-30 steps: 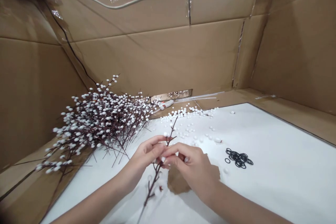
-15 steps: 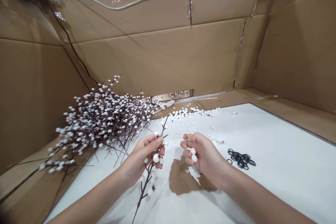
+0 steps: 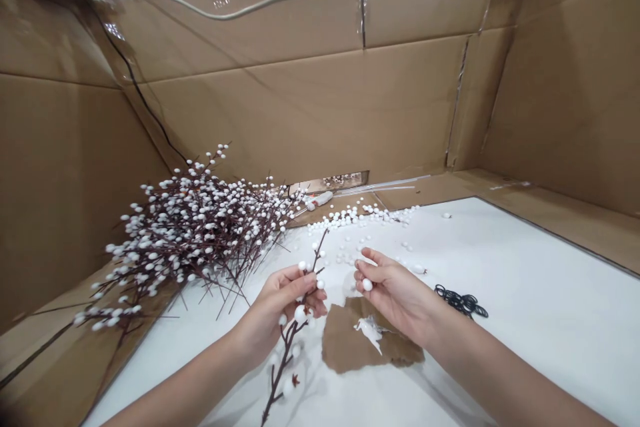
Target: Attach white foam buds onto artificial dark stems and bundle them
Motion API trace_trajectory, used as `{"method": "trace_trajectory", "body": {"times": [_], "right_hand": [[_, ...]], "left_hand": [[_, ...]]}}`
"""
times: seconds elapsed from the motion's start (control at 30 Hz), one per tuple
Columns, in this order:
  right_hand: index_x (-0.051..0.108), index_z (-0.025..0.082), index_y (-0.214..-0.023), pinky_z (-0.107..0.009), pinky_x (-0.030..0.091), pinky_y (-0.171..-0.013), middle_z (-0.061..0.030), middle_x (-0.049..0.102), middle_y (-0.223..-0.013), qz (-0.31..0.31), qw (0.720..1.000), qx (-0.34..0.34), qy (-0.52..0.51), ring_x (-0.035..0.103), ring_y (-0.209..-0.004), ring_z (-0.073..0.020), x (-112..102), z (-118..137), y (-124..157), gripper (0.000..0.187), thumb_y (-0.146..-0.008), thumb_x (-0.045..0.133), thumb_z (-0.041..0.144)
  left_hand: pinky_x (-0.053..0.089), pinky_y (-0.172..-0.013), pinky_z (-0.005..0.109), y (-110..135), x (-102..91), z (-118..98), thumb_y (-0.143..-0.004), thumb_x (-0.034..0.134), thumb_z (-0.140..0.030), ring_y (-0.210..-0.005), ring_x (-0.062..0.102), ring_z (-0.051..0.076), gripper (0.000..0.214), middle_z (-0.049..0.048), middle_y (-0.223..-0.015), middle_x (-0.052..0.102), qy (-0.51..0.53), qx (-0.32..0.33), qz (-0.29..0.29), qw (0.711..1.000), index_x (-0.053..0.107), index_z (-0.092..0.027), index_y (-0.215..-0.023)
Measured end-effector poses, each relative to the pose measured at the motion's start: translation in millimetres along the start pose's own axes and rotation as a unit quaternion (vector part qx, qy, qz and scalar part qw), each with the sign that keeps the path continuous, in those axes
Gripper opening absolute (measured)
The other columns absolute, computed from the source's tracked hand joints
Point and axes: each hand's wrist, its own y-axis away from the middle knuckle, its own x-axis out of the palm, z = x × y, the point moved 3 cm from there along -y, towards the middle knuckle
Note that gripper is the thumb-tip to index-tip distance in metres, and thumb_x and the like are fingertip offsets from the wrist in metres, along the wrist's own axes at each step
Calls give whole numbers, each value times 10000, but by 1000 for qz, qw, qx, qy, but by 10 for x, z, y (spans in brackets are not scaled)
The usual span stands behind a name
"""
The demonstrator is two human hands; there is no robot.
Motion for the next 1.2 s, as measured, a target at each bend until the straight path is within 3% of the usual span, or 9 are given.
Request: {"method": "trace_trajectory", "body": {"times": [0.1, 0.2, 0.37, 0.43, 0.6, 0.73, 0.83, 1.07, 1.2], "right_hand": [[547, 207, -779, -140, 495, -474, -4, 529, -691, -13, 999, 2, -46, 492, -509, -76, -18, -14, -38, 166, -712, 570, 57], [542, 194, -769, -163, 490, -466, -12, 511, -664, -2, 997, 32, -76, 480, -504, -84, -20, -25, -31, 82, -728, 545, 124], [506, 185, -793, -191, 478, -470, -4, 457, -642, 43, 990, 77, -113, 475, -513, -94, -8, -30, 22, 314, -538, 441, 14], [497, 195, -827, -184, 473, -455, 0, 474, -669, 36, 991, 75, -102, 485, -514, -88, -5, -33, 33, 383, -531, 428, -38], [525, 156, -908, -171, 531, -539, -35, 565, -753, 37, 997, 60, -30, 568, -575, -83, 22, -70, 44, 341, -667, 502, -84], [592, 104, -880, -173, 551, -713, -56, 600, -771, 42, 999, 17, -25, 627, -708, -97, 49, -78, 67, 205, -749, 514, -33], [635, 116, -830, -146, 558, -691, -47, 616, -764, 12, 1000, -12, -18, 640, -721, -96, 50, -75, 90, 130, -790, 533, 46], [671, 171, -689, -117, 564, -671, 0, 634, -771, -33, 997, -37, -55, 641, -756, -103, -39, -153, 34, 93, -651, 711, 96], [671, 170, -682, -133, 569, -678, 6, 621, -750, -36, 995, -28, -86, 616, -708, -86, -44, -191, 13, 135, -594, 757, 113]], "left_hand": [[356, -519, 165, 3, -1, 8, -688, 646, -333, -581, 601, 92, 227, 19, -657, 647, 8, -2, -4, 1000, 550, -135, -631], [343, -476, 156, 3, 4, 11, -690, 647, -335, -541, 557, 67, 222, 18, -688, 633, 17, -4, -11, 1000, 582, -126, -656], [324, -431, 140, 19, 32, 16, -667, 670, -310, -484, 479, 37, 194, -31, -612, 550, 60, 4, -38, 997, 599, -131, -651], [317, -423, 142, 26, 46, 30, -674, 663, -317, -455, 460, 37, 194, -34, -576, 548, 67, -7, -39, 997, 595, -135, -655], [353, -482, 155, 40, 57, 55, -682, 655, -339, -485, 493, 58, 210, -8, -557, 595, 41, 1, -33, 999, 608, -135, -687], [434, -636, 205, 58, 78, 82, -634, 702, -328, -633, 582, 102, 215, 14, -731, 653, 72, 6, -16, 997, 630, -141, -713], [456, -678, 226, 73, 103, 96, -610, 725, -317, -683, 611, 124, 227, 27, -825, 661, 94, 1, -7, 996, 632, -135, -710], [403, -451, 175, 85, 74, 128, -630, 705, -344, -652, 655, 170, 235, 34, -869, 649, 98, -38, -36, 994, 638, -146, -736], [445, -496, 176, 90, 67, 164, -627, 711, -357, -675, 662, 176, 276, 64, -904, 660, 108, -50, -19, 993, 658, -134, -781]]}}
